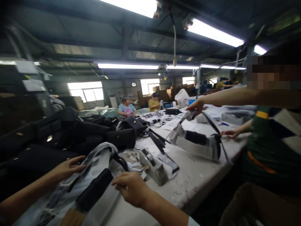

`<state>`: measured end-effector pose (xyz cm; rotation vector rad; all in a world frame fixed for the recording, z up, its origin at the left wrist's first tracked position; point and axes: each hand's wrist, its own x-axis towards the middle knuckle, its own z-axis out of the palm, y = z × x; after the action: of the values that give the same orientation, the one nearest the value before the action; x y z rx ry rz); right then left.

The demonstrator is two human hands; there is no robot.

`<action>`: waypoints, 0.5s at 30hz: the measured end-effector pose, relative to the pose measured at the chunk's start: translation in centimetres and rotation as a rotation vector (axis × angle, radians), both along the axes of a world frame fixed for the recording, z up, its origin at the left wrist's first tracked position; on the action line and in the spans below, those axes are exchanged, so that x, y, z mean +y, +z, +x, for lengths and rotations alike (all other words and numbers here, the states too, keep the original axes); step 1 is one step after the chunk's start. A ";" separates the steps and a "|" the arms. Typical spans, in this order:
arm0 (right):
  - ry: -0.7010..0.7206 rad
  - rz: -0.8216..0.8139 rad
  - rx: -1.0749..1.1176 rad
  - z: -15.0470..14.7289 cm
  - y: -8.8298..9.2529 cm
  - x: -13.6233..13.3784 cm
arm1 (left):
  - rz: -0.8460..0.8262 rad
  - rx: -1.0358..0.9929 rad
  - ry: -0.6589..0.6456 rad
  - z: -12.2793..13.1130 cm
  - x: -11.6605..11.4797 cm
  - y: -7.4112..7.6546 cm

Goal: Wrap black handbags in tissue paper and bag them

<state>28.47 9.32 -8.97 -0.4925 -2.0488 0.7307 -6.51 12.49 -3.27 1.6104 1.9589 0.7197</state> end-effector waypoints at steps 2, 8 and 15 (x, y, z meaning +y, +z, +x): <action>0.000 0.040 0.013 0.0 2.1 0.4 | 0.062 -0.094 0.012 1.2 -1.2 2.7; 0.001 0.177 0.057 -1.5 7.5 2.1 | 0.032 -0.339 -0.163 5.2 -4.9 9.3; -0.035 0.325 -0.126 -3.8 8.1 4.2 | -0.093 -0.587 -0.413 6.3 -7.4 10.0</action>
<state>24.64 13.51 -0.83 -0.3932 -2.2165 0.3418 -0.21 5.07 6.73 1.4649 1.1833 0.8003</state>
